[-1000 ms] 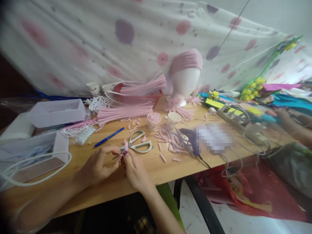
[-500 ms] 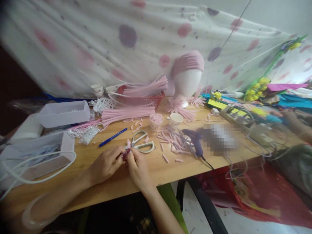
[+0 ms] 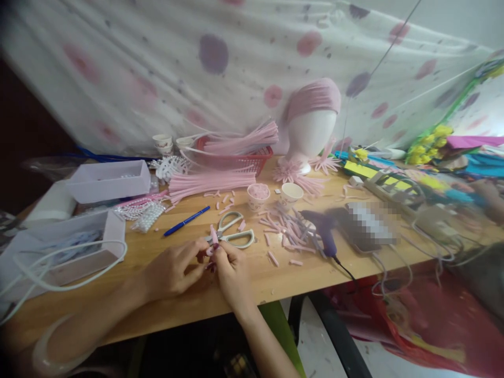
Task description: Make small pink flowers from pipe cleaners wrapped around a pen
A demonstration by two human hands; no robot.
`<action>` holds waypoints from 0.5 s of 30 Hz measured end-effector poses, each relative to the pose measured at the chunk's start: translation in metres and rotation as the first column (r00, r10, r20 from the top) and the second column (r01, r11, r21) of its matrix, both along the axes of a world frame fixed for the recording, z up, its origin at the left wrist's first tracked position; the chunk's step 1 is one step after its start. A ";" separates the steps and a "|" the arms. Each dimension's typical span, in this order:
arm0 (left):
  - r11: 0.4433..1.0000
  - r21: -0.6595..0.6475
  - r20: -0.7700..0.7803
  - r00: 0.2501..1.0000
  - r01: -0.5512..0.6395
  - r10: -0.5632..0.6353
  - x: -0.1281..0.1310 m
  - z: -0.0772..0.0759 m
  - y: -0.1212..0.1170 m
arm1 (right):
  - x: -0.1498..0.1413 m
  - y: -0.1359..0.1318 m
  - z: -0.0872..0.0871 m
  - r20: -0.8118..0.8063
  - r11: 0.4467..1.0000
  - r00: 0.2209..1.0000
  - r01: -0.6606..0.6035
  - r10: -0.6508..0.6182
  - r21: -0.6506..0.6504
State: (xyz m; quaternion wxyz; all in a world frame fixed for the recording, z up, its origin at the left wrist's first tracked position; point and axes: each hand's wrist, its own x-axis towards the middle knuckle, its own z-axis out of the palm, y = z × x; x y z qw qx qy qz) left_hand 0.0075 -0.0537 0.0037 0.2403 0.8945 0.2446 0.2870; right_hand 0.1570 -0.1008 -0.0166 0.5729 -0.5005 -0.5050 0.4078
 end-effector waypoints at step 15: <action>0.977 0.200 0.052 0.995 0.074 -0.086 0.005 0.001 -0.002 | -0.002 0.000 -0.005 -0.073 0.997 0.997 -0.021 0.026 0.071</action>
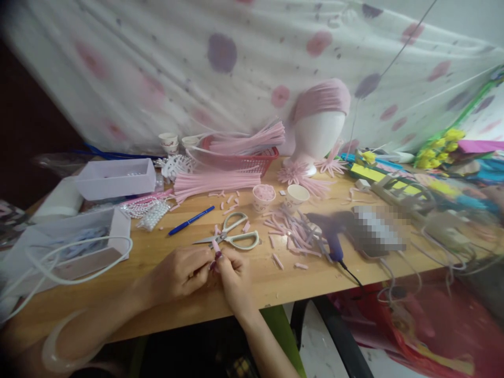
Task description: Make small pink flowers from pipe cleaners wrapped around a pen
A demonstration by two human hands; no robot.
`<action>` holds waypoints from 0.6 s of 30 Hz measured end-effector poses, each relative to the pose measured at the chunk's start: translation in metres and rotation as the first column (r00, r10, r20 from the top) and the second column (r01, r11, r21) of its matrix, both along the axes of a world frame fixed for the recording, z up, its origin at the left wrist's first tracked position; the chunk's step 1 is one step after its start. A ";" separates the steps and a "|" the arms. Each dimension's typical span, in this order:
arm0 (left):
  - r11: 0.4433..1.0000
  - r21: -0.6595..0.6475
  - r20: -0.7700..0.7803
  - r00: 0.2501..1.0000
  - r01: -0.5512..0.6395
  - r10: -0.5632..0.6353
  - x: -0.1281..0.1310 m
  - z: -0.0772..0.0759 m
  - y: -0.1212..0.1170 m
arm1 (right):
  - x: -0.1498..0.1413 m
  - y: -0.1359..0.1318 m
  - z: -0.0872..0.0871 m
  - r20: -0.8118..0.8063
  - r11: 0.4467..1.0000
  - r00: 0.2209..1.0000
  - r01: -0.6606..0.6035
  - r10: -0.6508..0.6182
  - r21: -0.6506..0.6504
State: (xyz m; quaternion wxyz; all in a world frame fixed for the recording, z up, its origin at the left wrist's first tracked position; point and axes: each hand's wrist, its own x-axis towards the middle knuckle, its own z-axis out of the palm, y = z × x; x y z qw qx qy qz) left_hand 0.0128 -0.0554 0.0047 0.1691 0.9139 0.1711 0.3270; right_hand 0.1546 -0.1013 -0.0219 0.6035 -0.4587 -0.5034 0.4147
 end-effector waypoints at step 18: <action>0.722 -0.690 0.123 0.991 0.048 0.052 0.000 0.004 0.003 | -0.001 -0.013 -0.006 -0.104 0.977 0.980 -0.179 0.168 -0.118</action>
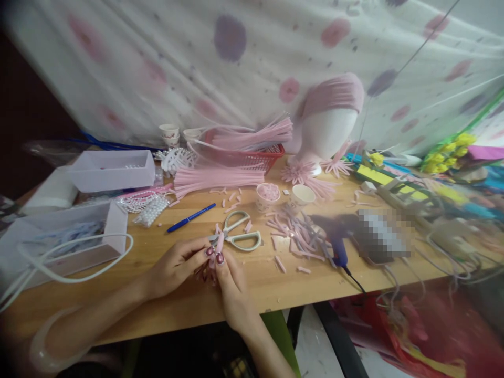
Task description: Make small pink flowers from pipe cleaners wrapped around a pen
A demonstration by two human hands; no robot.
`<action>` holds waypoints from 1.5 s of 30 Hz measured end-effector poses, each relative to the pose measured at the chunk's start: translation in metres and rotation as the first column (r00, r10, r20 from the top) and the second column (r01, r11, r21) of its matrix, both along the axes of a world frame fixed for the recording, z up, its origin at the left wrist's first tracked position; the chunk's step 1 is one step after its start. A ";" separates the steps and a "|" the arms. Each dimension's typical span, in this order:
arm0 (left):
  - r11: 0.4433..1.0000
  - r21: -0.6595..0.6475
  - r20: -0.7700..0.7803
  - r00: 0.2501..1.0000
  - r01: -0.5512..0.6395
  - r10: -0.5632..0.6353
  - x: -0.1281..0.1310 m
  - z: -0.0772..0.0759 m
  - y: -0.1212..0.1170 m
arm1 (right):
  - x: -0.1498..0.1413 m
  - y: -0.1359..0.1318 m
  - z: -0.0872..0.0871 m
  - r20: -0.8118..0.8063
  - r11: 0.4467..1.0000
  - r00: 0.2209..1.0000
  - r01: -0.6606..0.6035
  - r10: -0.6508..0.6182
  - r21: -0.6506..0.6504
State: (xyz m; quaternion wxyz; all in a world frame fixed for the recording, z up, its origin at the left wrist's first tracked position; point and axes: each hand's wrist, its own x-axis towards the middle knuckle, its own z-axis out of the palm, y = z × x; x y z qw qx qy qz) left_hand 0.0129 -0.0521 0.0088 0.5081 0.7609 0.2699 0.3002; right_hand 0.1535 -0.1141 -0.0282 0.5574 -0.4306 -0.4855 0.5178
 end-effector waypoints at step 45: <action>0.552 0.817 -0.005 0.956 -0.165 0.293 -0.003 -0.008 0.001 | -0.001 0.005 0.001 0.290 0.995 0.953 0.060 -0.081 0.081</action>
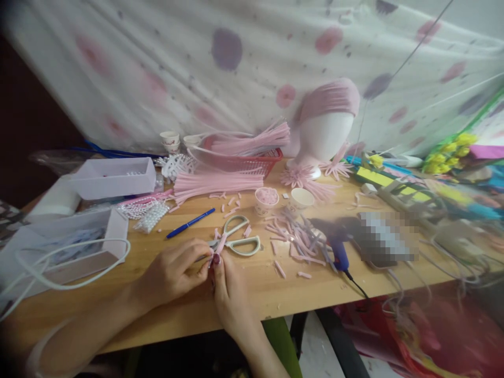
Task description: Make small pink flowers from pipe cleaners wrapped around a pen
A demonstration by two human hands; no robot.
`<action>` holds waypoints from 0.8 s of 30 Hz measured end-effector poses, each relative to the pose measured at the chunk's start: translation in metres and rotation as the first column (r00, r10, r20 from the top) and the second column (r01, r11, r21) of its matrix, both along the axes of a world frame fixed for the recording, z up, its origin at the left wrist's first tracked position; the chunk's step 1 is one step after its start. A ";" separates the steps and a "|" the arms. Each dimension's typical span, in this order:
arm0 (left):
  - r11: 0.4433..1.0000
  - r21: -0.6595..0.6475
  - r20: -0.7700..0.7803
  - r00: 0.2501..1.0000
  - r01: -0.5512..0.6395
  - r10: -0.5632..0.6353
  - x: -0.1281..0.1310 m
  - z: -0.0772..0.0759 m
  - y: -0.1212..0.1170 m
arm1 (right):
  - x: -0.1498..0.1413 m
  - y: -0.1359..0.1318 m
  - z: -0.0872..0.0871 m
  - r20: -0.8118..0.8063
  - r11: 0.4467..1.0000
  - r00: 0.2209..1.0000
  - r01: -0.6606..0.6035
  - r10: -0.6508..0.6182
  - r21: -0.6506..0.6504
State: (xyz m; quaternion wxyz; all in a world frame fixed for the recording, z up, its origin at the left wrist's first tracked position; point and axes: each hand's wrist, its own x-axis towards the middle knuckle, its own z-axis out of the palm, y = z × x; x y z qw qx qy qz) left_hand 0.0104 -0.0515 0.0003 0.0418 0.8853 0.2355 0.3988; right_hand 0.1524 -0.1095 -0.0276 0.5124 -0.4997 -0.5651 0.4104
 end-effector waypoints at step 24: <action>0.903 0.426 -0.210 0.965 -0.056 0.159 0.000 0.005 -0.001 | -0.008 0.014 0.016 -0.180 0.992 0.976 0.112 -0.120 -0.055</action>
